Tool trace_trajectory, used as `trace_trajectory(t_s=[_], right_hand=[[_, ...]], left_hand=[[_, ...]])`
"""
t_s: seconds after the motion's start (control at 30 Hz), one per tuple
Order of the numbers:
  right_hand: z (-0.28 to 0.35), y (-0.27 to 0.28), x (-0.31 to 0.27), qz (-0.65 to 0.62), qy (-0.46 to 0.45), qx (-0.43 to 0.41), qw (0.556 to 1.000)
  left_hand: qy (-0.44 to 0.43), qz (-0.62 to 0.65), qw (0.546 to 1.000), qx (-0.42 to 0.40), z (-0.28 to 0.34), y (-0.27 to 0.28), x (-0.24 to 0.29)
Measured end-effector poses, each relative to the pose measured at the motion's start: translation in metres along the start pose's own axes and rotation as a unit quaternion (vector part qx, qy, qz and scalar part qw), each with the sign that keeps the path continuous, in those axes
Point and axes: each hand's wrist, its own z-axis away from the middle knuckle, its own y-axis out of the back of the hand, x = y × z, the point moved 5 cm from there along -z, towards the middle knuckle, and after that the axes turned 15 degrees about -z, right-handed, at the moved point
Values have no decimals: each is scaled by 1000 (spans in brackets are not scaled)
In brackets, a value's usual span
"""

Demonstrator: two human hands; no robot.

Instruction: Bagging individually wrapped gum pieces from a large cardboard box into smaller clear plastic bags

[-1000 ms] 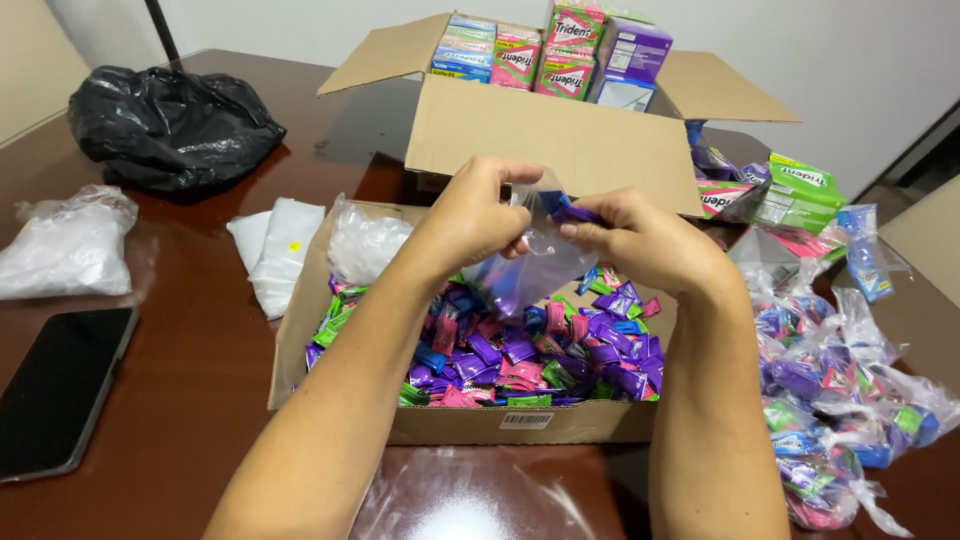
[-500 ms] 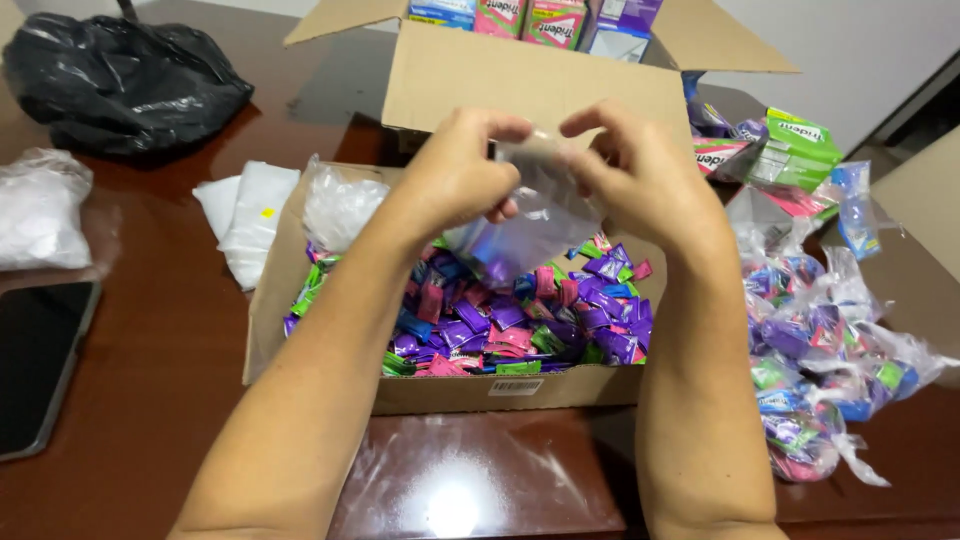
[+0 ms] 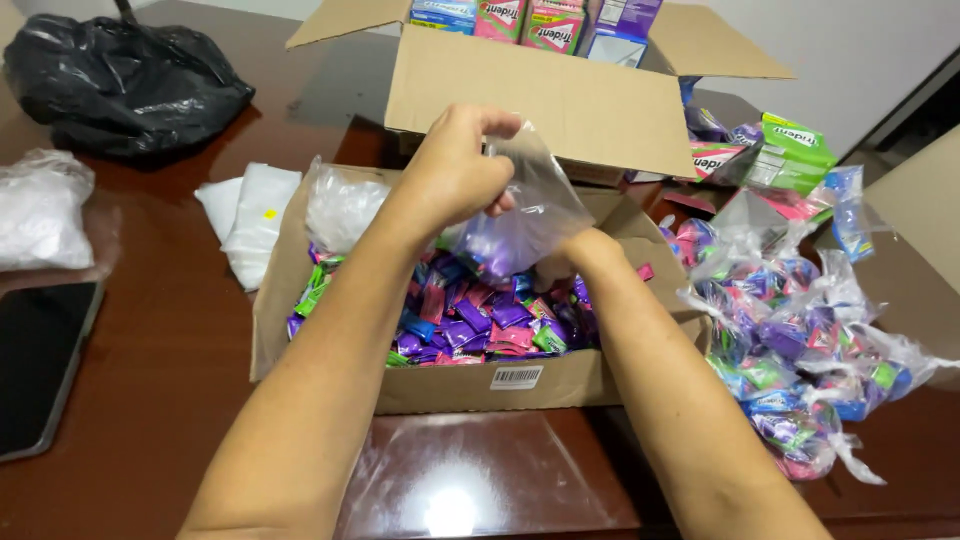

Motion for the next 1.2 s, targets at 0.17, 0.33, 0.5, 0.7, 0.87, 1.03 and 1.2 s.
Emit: trace_trajectory(t_s=[0.17,0.33,0.5,0.7,0.87,1.03,1.2], right_hand=[[1,25,1,-38,121,43,991],[36,96,25,-107,319,323,885],[138,85,-49,-380,478,276,742],[131,61,-34,-153,316,112,930],[162,75,-43,-162,440,218,856],[145,78,-41,-215,519,167,810],[174,74,-43,-257,534,158,790]], left_hand=[[-45,46,998,9,-20,-8,-1],[-63,50,997,16,-22,-7,8],[-59,38,997,10,-22,-16,2],[-35,43,997,45,-28,-1,-13],[-45,53,995,67,-18,4,-7],[-44,7,996,76,-22,-3,-13],[-120,23,989,83,-28,-3,-8]])
